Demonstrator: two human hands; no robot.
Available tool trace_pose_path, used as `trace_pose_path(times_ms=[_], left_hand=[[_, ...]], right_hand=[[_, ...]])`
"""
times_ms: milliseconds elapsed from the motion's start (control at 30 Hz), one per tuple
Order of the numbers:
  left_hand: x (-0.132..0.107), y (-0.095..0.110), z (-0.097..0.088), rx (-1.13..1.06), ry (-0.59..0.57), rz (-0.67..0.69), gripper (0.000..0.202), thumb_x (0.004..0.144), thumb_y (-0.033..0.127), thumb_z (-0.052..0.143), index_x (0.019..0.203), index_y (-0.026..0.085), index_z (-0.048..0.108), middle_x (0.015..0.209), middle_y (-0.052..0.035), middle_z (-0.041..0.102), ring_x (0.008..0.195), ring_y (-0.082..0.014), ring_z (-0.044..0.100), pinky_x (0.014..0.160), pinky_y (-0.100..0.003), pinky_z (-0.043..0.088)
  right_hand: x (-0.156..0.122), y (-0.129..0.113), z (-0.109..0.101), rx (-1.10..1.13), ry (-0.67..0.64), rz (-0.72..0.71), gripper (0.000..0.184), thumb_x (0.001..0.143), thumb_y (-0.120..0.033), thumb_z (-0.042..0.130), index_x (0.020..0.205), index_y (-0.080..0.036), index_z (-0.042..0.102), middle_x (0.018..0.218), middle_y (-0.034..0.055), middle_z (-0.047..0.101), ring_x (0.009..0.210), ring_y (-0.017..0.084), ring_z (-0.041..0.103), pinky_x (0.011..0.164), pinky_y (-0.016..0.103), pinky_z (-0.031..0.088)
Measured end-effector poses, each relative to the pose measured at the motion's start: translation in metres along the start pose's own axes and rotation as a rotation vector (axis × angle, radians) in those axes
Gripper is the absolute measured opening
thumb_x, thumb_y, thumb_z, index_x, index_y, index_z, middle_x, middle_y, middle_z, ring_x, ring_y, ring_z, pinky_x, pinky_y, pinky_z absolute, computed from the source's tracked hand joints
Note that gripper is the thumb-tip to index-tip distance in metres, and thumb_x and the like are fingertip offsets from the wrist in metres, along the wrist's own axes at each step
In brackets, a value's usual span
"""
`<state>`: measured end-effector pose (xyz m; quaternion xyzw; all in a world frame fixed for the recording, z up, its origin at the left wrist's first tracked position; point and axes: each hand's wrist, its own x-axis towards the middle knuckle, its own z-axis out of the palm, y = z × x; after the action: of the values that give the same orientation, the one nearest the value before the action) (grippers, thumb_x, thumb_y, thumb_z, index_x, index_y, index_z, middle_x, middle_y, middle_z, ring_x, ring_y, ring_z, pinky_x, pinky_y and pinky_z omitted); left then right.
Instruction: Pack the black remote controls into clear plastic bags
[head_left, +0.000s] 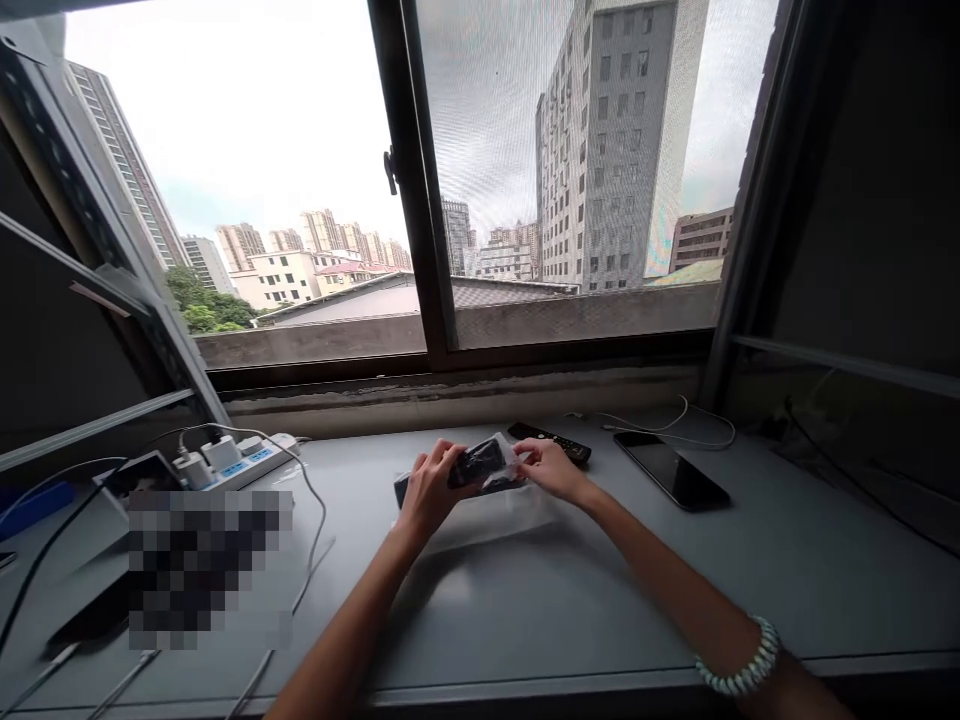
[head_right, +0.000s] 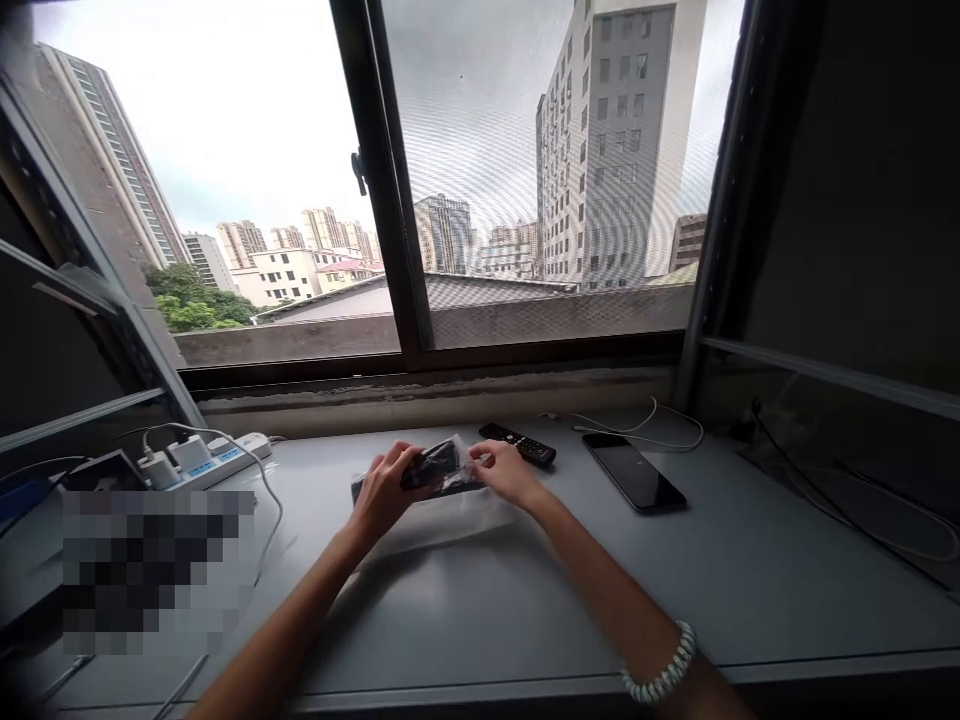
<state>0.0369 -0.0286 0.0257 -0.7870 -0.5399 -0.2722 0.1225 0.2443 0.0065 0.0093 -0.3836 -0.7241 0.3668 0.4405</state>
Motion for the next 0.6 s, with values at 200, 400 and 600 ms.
trace_pose_path(times_ms=[200, 400, 600], left_hand=[[0.001, 0.006, -0.003, -0.032, 0.083, 0.003, 0.032, 0.075, 0.04, 0.062, 0.103, 0.025, 0.055, 0.098, -0.0019, 0.056, 0.077, -0.0162, 0.055, 0.077, -0.03, 0.044], [-0.002, 0.0, 0.0, 0.013, 0.106, 0.029, 0.033, 0.075, 0.041, 0.063, 0.103, 0.025, 0.056, 0.096, -0.002, 0.057, 0.075, -0.0161, 0.054, 0.074, -0.029, 0.044], [-0.004, 0.002, -0.001, -0.001, 0.101, 0.043, 0.032, 0.076, 0.038, 0.062, 0.105, 0.026, 0.055, 0.097, -0.0021, 0.058, 0.076, -0.0161, 0.054, 0.073, -0.028, 0.045]], right_hand=[[0.013, -0.017, -0.019, 0.202, -0.115, 0.001, 0.048, 0.08, -0.061, 0.044, 0.09, -0.016, 0.06, 0.082, 0.004, 0.06, 0.062, 0.013, 0.059, 0.054, 0.024, 0.042], [0.028, -0.029, -0.042, 0.245, -0.21, 0.105, 0.054, 0.081, -0.063, 0.04, 0.081, -0.015, 0.066, 0.075, 0.0046, 0.06, 0.064, 0.014, 0.053, 0.058, 0.025, 0.043], [0.029, -0.033, -0.048, 0.43, -0.452, 0.1, 0.047, 0.088, -0.039, 0.029, 0.094, -0.016, 0.069, 0.095, 0.0083, 0.065, 0.082, 0.019, 0.058, 0.07, 0.03, 0.047]])
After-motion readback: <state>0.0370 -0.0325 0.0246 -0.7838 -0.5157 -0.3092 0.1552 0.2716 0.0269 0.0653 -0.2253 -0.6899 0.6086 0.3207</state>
